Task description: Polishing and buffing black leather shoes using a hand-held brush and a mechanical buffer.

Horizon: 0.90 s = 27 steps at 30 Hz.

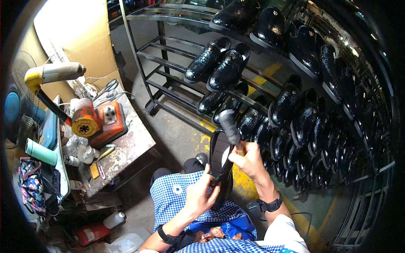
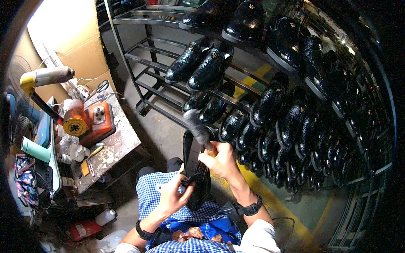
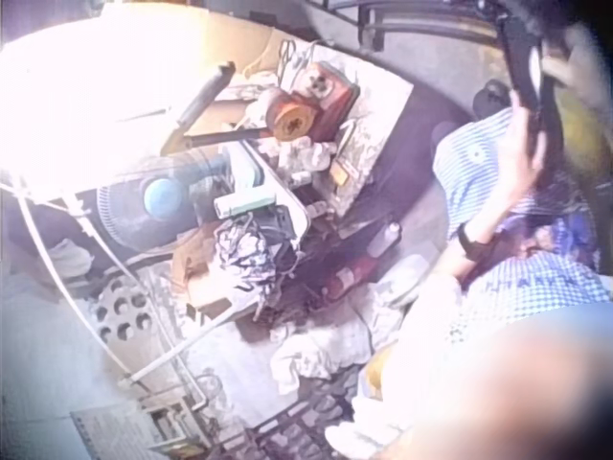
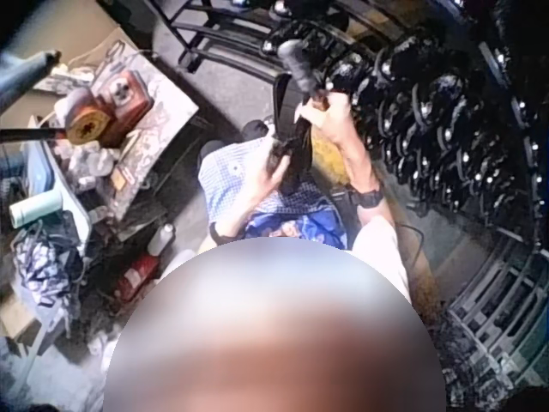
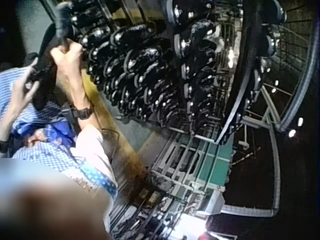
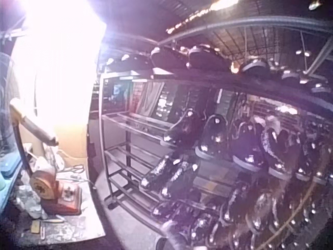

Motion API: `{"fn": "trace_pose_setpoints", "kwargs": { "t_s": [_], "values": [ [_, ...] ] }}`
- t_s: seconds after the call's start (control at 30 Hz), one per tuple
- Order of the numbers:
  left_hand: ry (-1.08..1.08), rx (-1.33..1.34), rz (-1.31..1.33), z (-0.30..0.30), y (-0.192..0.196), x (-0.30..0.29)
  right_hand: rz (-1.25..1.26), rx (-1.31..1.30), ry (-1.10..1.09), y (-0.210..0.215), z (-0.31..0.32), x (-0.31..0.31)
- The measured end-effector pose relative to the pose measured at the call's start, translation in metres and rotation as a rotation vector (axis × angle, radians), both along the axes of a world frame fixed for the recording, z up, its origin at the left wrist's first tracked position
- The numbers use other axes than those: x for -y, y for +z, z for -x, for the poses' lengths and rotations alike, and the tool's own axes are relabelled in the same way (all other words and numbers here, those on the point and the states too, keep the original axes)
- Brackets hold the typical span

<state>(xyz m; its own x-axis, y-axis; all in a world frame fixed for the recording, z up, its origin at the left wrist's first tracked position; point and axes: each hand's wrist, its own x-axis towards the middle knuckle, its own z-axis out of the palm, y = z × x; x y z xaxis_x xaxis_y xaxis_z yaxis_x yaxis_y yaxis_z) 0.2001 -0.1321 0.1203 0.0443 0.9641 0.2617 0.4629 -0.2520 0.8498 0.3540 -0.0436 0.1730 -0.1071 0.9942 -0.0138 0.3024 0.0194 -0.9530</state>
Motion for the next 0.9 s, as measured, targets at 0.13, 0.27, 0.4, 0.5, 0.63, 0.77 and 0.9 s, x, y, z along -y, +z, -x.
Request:
{"fn": "trace_pose_setpoints", "kwargs": {
  "t_s": [0.13,0.27,0.4,0.5,0.63,0.77,0.9],
  "values": [
    [0.019,0.186,0.097,0.005,0.006,-0.005,0.351,-0.708,0.120,-0.007,-0.016,-0.002],
    [-0.022,0.334,0.180,0.011,-0.009,-0.007,0.326,-1.109,0.114,-0.020,-0.027,0.003],
    [-0.062,0.502,0.249,0.020,-0.010,-0.021,0.114,-0.736,-0.276,-0.051,-0.042,0.015],
    [-0.152,0.485,0.295,0.020,0.009,-0.052,0.099,-0.599,-0.555,-0.084,-0.049,0.028],
    [-0.253,0.668,0.311,0.000,0.037,-0.113,0.128,-0.549,-0.816,-0.138,-0.053,0.047],
    [-0.283,0.434,0.262,-0.025,0.066,-0.187,0.331,-0.563,-0.831,-0.157,-0.043,0.066],
    [-0.232,-0.056,0.077,-0.067,0.097,-0.261,0.363,-0.553,-0.765,-0.174,-0.048,0.077]
  ]
}}
